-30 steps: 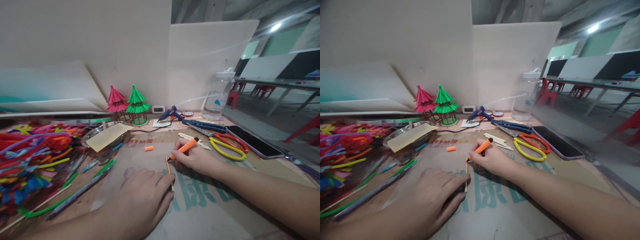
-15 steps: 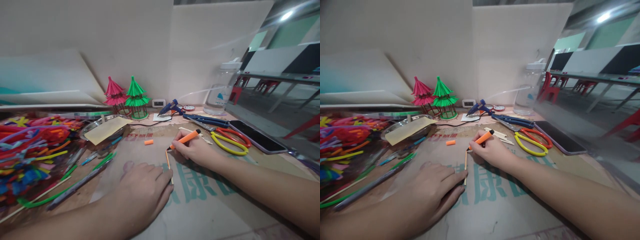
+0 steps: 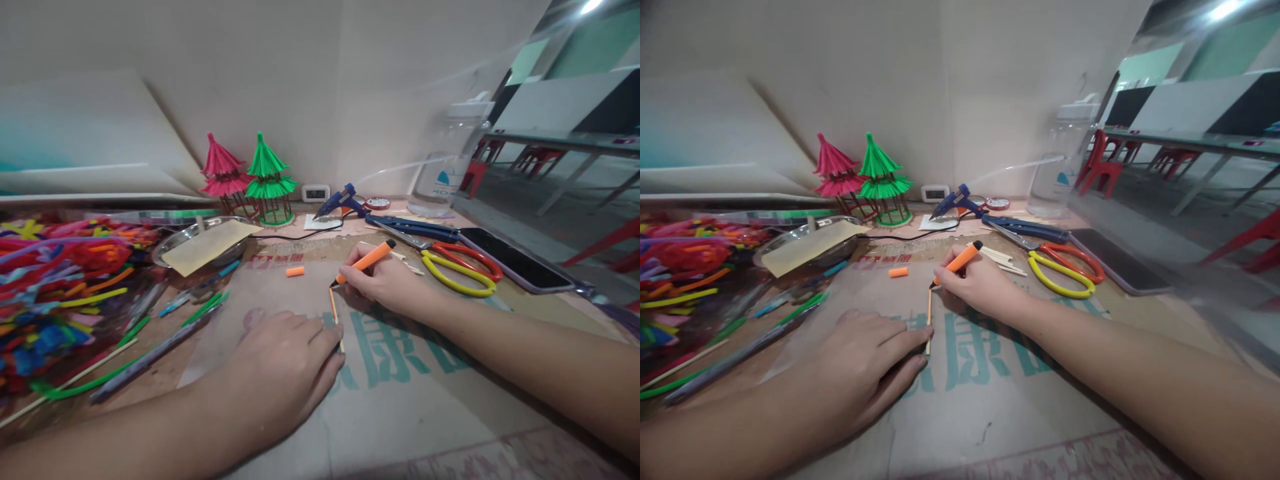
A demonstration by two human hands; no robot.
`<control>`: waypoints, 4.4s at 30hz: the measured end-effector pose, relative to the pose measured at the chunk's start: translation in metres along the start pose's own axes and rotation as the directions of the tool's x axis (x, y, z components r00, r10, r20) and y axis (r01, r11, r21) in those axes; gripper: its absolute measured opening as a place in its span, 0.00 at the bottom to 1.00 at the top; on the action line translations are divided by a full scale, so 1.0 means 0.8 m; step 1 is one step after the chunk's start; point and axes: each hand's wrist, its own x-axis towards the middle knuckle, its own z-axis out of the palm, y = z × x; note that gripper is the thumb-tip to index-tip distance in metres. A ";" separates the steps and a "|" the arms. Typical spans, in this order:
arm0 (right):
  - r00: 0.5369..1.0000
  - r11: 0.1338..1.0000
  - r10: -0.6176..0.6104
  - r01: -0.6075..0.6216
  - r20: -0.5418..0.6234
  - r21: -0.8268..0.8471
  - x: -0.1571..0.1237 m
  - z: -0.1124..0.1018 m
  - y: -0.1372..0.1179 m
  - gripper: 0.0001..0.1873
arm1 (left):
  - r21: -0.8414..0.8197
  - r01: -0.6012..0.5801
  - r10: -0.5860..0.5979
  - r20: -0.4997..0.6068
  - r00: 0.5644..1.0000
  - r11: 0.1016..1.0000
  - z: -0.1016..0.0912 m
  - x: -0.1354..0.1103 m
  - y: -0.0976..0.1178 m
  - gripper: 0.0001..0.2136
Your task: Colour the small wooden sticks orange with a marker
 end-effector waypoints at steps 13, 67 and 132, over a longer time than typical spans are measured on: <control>0.999 0.997 0.019 -0.021 0.033 0.078 -0.004 -0.001 -0.001 0.09 | -0.021 0.003 -0.004 -0.013 1.000 1.000 0.002 0.001 0.001 0.14; 0.993 0.997 -0.028 0.019 0.112 0.075 -0.018 -0.004 -0.001 0.07 | 0.022 -0.033 0.035 -0.074 0.997 0.999 0.002 0.001 0.001 0.14; 0.984 0.992 -0.003 -0.020 0.177 0.126 -0.019 -0.006 -0.009 0.09 | 0.031 0.015 -0.015 0.019 1.000 0.999 0.001 -0.002 -0.001 0.14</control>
